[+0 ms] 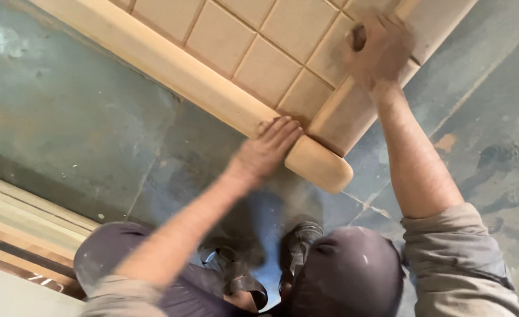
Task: The person sands the surfaces of a wooden headboard or furniture panel by hand using a small piece of sandpaper.
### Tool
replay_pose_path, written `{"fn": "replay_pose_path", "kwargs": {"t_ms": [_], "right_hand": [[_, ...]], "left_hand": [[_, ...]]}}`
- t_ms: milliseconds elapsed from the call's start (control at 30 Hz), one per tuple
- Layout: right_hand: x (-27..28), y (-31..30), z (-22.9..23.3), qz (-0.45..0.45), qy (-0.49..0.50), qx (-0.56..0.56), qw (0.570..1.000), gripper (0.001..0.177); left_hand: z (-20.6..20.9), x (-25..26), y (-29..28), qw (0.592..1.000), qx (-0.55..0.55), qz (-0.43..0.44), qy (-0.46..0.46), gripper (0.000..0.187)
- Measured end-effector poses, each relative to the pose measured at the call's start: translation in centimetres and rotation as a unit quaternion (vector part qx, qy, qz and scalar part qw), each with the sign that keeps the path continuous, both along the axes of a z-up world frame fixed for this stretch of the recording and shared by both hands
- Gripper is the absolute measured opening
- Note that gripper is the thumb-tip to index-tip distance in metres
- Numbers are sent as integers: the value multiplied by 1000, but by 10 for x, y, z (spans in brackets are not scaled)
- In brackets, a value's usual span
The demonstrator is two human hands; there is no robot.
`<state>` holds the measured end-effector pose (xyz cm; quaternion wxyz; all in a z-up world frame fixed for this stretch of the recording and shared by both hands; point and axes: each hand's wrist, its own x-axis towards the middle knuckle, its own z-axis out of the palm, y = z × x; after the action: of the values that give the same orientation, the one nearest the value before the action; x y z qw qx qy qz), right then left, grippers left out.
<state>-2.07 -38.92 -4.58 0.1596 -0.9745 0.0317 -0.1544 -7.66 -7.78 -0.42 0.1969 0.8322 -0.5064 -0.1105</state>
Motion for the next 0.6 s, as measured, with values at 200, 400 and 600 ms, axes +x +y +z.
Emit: {"fn": "replay_pose_path", "kwargs": {"t_ms": [200, 400, 600], "right_hand": [[-1, -3, 4, 3, 0, 38, 999, 9], [-1, 9, -9, -61, 67, 25, 996, 23], [-3, 3, -20, -56, 67, 50, 995, 28]], "left_hand": [[23, 152, 108, 995, 81, 45, -28, 60], [11, 107, 68, 990, 60, 100, -74, 81], [3, 42, 19, 997, 46, -60, 21, 73]]}}
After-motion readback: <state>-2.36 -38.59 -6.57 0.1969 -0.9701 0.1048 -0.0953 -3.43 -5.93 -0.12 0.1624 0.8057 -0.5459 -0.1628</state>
